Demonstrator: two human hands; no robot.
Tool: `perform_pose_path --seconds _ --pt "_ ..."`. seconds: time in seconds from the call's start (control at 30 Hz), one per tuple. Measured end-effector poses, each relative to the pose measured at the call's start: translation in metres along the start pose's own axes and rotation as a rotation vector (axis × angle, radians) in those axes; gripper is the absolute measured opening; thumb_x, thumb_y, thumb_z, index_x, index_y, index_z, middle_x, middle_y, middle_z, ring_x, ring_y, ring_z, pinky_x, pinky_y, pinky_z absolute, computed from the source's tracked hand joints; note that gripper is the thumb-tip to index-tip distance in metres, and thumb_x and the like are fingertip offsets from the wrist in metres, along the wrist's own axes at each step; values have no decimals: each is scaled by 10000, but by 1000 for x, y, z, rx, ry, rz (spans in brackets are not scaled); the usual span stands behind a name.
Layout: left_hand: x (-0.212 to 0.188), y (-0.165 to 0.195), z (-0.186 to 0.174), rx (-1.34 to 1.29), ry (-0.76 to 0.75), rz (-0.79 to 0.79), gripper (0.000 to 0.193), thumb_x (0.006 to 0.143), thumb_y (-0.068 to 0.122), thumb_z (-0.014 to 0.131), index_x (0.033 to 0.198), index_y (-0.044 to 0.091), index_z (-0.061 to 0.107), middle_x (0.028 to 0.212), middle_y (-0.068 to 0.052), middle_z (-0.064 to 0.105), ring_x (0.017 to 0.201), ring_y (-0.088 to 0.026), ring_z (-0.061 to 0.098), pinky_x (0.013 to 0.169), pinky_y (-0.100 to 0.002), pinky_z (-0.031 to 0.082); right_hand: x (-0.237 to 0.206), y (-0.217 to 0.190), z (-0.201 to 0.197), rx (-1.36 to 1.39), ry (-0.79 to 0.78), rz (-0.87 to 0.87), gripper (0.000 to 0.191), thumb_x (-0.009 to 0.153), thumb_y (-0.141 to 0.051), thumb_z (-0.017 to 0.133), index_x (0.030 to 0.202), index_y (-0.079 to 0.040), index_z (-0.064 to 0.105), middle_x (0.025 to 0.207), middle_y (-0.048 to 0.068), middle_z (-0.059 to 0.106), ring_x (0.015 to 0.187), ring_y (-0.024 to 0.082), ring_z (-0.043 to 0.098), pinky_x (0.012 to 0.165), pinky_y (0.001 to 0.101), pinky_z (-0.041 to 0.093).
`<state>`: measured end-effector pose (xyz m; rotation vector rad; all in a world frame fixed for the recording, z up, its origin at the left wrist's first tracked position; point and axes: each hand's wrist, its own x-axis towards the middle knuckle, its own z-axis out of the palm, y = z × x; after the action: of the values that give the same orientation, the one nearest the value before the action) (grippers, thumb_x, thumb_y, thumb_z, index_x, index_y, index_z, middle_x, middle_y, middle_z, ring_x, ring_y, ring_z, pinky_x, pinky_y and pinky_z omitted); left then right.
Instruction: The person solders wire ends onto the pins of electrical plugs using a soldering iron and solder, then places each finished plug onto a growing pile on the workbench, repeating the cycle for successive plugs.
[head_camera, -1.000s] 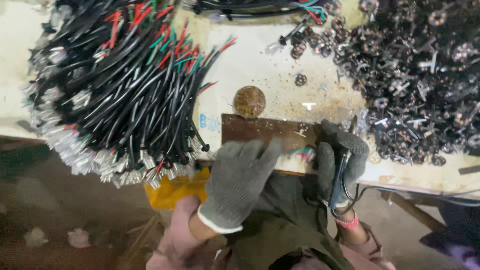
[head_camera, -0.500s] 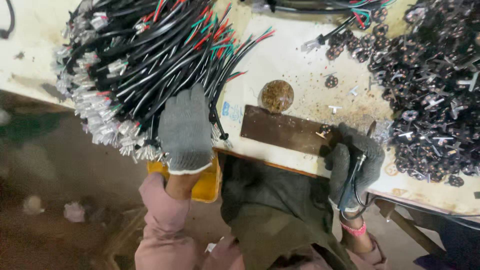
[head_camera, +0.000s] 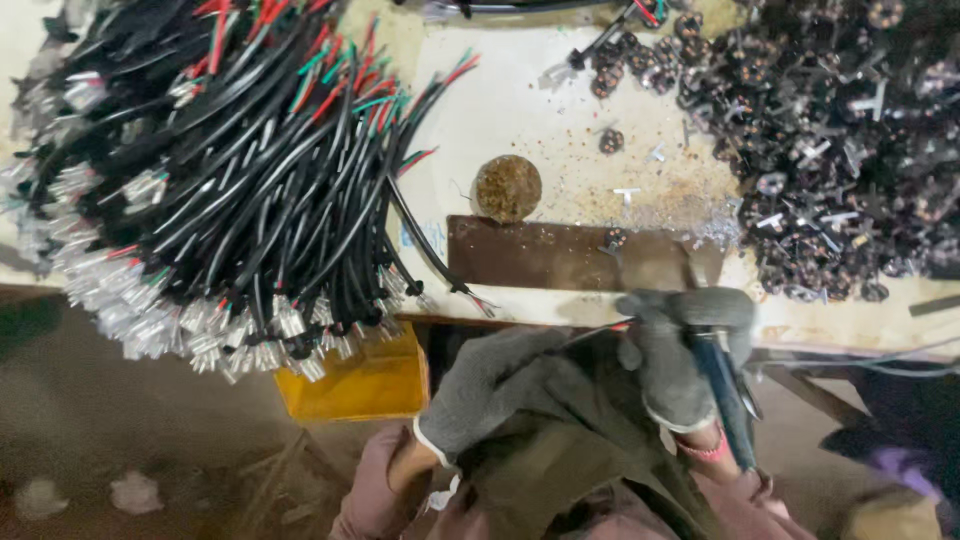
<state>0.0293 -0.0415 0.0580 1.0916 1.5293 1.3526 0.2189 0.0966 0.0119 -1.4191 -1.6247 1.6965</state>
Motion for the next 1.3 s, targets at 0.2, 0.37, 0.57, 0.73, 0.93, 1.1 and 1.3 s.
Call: perform_pose_path --seconds 0.2,0.37,0.57,0.73,0.93,1.1,1.3 --pt "2 -29 29 -118 183 -480 171 973 131 687 1103 27 726 902 -127 743 773 -207 717 717 -319 561 8 5 -2 121 91 -252 178 980 -130 677 1104 -2 672 908 102 676 787 187 631 704 308 494" --pt "8 -40 25 -166 265 -392 167 996 115 640 1112 6 690 883 -76 711 773 -142 653 699 -281 539 21 25 -23 -400 -119 -647 175 960 -115 700 1108 -25 678 994 111 697 898 239 663 808 349 519" --pt "14 -40 -18 159 529 -574 165 1031 140 591 1122 27 669 782 -78 623 685 -138 579 671 -279 489 25 48 -13 -399 34 -577 178 941 -74 745 1108 -53 685 1073 123 717 1001 282 696 907 382 546" --pt "4 -36 7 -43 273 -474 148 984 99 619 1091 13 677 880 -89 681 812 -140 627 756 -278 523 16 17 4 -237 -127 -469 350 886 -82 779 1187 -45 605 1112 109 680 1008 221 675 910 350 546" --pt "3 -39 41 -135 249 -351 130 976 61 639 1093 8 664 993 -85 687 905 -131 658 830 -271 535 16 -14 13 -157 -199 -346 440 878 -160 819 1241 -64 590 1073 72 743 1025 195 704 976 350 538" --pt "7 -39 44 -189 350 -373 116 988 24 633 1100 5 655 993 -52 658 893 -104 603 815 -247 512 17 -16 18 -544 -171 -516 291 749 -123 847 1018 -120 735 1047 40 777 1065 268 649 1014 414 471" --pt "5 -38 45 -301 312 -501 138 997 9 622 1130 17 659 932 -14 621 822 -89 552 742 -238 485 17 -17 23 -137 -126 -131 420 742 -171 854 1087 -119 619 1042 -14 755 1036 237 671 946 394 524"
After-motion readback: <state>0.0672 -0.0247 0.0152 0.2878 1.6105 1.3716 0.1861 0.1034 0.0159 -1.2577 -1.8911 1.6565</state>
